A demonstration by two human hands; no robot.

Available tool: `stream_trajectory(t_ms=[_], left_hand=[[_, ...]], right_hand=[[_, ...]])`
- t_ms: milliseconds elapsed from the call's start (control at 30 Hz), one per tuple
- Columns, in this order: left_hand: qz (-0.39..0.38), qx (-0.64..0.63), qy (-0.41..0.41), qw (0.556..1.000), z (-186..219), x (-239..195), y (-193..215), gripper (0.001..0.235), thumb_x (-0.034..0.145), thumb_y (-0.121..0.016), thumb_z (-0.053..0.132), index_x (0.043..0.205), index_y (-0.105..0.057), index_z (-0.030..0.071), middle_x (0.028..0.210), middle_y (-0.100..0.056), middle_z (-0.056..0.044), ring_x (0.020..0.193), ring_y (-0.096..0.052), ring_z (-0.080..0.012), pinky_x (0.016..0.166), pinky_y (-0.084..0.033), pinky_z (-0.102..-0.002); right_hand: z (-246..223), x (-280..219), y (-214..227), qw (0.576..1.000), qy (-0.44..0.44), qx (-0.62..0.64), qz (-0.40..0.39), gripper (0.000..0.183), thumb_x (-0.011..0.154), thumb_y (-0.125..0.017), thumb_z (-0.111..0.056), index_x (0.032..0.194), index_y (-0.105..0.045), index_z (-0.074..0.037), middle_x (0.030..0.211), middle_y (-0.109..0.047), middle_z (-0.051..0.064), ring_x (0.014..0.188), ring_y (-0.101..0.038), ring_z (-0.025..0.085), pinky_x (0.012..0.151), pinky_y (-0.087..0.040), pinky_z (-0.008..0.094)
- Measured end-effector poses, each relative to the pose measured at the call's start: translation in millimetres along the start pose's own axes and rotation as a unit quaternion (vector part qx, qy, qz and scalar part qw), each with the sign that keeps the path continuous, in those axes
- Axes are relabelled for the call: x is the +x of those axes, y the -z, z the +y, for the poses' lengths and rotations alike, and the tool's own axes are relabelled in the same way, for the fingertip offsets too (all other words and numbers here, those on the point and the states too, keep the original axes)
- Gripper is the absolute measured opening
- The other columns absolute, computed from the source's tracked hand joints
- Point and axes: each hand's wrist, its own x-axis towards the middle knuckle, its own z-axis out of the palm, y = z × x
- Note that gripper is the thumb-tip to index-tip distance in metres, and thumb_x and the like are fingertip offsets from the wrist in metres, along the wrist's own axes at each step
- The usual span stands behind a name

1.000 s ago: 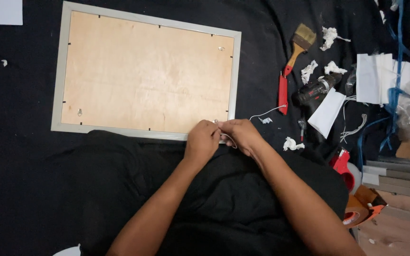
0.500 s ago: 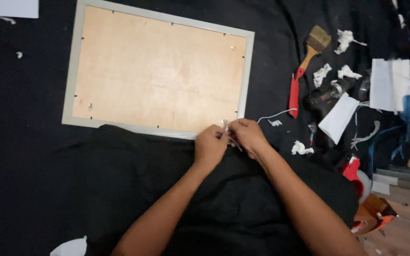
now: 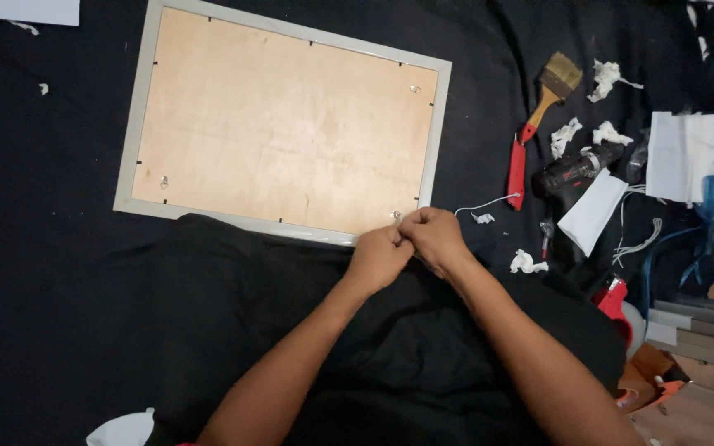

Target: Securing the back panel of a picture frame by pushing down metal tabs and attaching a hanging wire.

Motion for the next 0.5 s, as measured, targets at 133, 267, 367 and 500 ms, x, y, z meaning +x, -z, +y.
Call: stream_trajectory(t_ms=[133, 267, 367, 500], left_hand=[[-0.026, -0.031, -0.009, 0.999, 4.5, -1.1, 22.0, 0.029, 0.085, -0.064, 0.036, 0.086, -0.073, 0.009, 0.085, -0.074, -0.015, 0.099, -0.071, -0.0387, 0.08, -0.057, -0.045], [-0.049, -0.036, -0.02, 0.998, -10.1, -0.5, 27.8, 0.035, 0.086, -0.064, 0.037, 0.089, -0.072, 0.004, 0.086, -0.073, -0.021, 0.096, -0.07, -0.0414, 0.079, -0.056, -0.047], [-0.093, -0.063, -0.017, 0.994, 2.1, -13.1, 38.2, 0.036, 0.087, -0.064, 0.038, 0.09, -0.072, 0.003, 0.088, -0.073, -0.021, 0.096, -0.069, -0.0382, 0.079, -0.056, -0.045], [-0.127, -0.094, -0.009, 0.987, 1.2, -13.7, 31.0, 0.03, 0.092, -0.058, 0.03, 0.086, -0.07, 0.003, 0.081, -0.07, -0.018, 0.087, -0.067, -0.0313, 0.073, -0.055, -0.04]], right_hand=[[11.8, 23.2, -10.4, 1.0, -0.013, -0.008, 0.022, 0.026, 0.068, -0.078, -0.023, 0.085, -0.079, -0.003, 0.078, -0.073, 0.019, 0.073, -0.07, 0.031, 0.059, -0.057, 0.039], [-0.8, 22.5, -16.1, 0.995, 0.003, -0.1, 0.011, 0.037, 0.071, -0.076, -0.031, 0.092, -0.079, 0.0, 0.087, -0.075, 0.022, 0.092, -0.072, 0.039, 0.073, -0.058, 0.047], [-51.8, -26.1, -1.3, 0.993, -0.011, -0.118, 0.009, 0.038, 0.069, -0.076, -0.029, 0.093, -0.079, -0.001, 0.091, -0.076, 0.022, 0.095, -0.073, 0.041, 0.077, -0.057, 0.049], [-32.9, -7.9, -4.6, 0.998, -0.054, -0.042, -0.001, 0.034, 0.07, -0.08, -0.026, 0.096, -0.079, -0.004, 0.087, -0.076, 0.018, 0.09, -0.075, 0.037, 0.069, -0.058, 0.049]])
